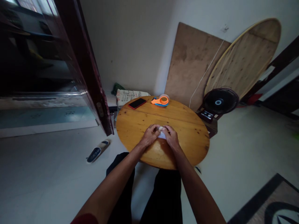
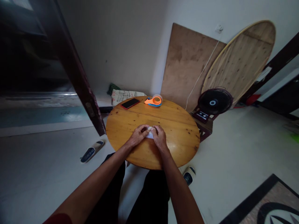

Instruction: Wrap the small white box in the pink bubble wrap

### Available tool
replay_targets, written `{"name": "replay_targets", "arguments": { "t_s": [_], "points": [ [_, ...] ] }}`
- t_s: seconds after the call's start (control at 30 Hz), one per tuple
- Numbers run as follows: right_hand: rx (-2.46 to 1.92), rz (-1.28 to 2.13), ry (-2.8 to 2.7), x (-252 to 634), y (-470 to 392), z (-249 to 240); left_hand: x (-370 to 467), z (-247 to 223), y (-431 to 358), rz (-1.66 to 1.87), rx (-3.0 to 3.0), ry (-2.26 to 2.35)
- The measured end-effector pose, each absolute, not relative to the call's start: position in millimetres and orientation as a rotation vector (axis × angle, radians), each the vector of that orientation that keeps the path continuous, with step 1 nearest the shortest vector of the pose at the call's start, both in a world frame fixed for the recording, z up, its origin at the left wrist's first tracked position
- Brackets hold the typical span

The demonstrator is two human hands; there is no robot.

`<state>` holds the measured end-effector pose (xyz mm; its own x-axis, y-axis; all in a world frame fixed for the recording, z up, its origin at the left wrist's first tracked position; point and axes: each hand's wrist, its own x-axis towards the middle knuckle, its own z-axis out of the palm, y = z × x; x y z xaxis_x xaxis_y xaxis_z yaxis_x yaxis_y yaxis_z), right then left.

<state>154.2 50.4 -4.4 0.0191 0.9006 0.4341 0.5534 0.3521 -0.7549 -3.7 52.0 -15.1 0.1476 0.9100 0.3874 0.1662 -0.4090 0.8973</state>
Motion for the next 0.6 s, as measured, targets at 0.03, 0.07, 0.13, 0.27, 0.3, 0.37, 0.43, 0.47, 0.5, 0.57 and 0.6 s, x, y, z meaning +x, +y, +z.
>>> {"name": "replay_targets", "arguments": {
  "t_s": [0.03, 0.07, 0.13, 0.27, 0.3, 0.37, 0.43, 0.47, 0.5, 0.57, 0.6],
  "points": [
    [-1.326, 0.459, -1.659, 154.1, 50.2, -4.4, -3.8, -15.2, 52.0, 1.319, 1.713, 1.038],
    [-1.336, 0.467, -1.66, 154.0, 50.0, -4.4, -3.8, -15.3, 51.9, 1.317, 1.715, 1.032],
    [-1.356, 0.484, -1.663, 153.6, 49.7, -4.1, -3.8, -15.3, 51.9, 1.319, 1.716, 1.026],
    [-1.385, 0.502, -1.67, 152.8, 48.7, -2.8, -3.7, -14.9, 51.5, 1.326, 1.708, 1.034],
    [-1.391, 0.501, -1.671, 152.7, 48.4, -2.4, -3.7, -14.7, 51.3, 1.328, 1.708, 1.037],
    [-1.399, 0.502, -1.672, 152.4, 47.8, -1.4, -3.6, -14.5, 50.9, 1.327, 1.712, 1.034],
    [-1.401, 0.5, -1.672, 152.3, 47.1, -0.5, -3.4, -14.4, 50.7, 1.328, 1.71, 1.031],
    [-1.4, 0.498, -1.674, 152.2, 46.9, -0.2, -3.3, -14.5, 50.8, 1.329, 1.709, 1.028],
    [-1.4, 0.494, -1.676, 152.1, 46.7, 0.1, -3.2, -14.5, 51.0, 1.328, 1.709, 1.025],
    [-1.402, 0.486, -1.687, 151.7, 46.5, 0.4, -2.9, -14.8, 51.6, 1.329, 1.711, 1.02],
    [-1.399, 0.476, -1.692, 151.5, 46.4, 0.5, -2.8, -15.0, 51.9, 1.328, 1.711, 1.018]
  ]
}}
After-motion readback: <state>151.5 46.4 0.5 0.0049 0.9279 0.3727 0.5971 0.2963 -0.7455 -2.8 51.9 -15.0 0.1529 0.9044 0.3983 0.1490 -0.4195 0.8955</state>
